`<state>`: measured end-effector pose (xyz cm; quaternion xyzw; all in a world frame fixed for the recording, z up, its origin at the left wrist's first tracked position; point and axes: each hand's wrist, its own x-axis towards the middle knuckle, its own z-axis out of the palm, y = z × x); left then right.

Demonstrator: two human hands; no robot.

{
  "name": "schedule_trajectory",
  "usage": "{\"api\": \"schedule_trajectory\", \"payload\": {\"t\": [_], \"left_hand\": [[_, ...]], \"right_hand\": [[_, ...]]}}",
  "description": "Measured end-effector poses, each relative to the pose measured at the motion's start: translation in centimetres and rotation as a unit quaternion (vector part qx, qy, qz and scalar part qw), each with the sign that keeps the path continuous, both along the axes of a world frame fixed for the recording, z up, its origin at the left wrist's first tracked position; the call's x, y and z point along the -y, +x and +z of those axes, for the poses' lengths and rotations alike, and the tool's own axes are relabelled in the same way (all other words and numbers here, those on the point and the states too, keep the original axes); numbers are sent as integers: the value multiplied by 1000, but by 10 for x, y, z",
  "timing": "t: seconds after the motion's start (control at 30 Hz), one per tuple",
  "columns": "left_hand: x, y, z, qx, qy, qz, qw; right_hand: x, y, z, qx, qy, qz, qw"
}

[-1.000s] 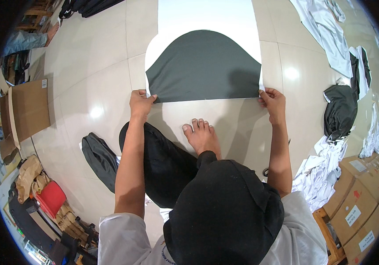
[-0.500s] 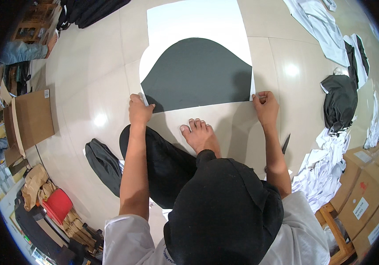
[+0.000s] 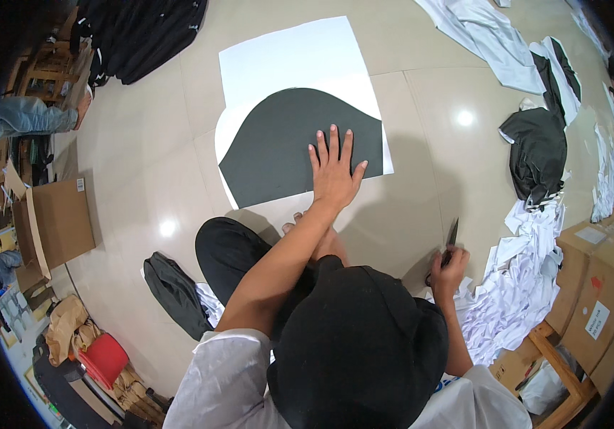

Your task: The person sits on the floor and uses scissors to cut a dark green fabric piece along the edge of a white paper template. The person aligns the fabric, cuts along the curve, and adjusts the material as needed.

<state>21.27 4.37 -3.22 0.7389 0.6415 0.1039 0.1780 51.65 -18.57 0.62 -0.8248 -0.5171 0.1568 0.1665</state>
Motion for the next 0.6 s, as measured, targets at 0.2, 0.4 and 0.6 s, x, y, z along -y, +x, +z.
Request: {"api": "schedule_trajectory", "payload": {"t": [0.2,0.4,0.6], "left_hand": [[-2,15,-14,-37,21,-3,999],[-2,13,-14,-49,20,-1,999],[-6,7,-15,-21,26,1,999]], "right_hand": [[44,9,-3,-30,-24,-77,996],[49,15,-3,-34,-33,-52,998],[63,14,0,-57,-115,-68,989]]}}
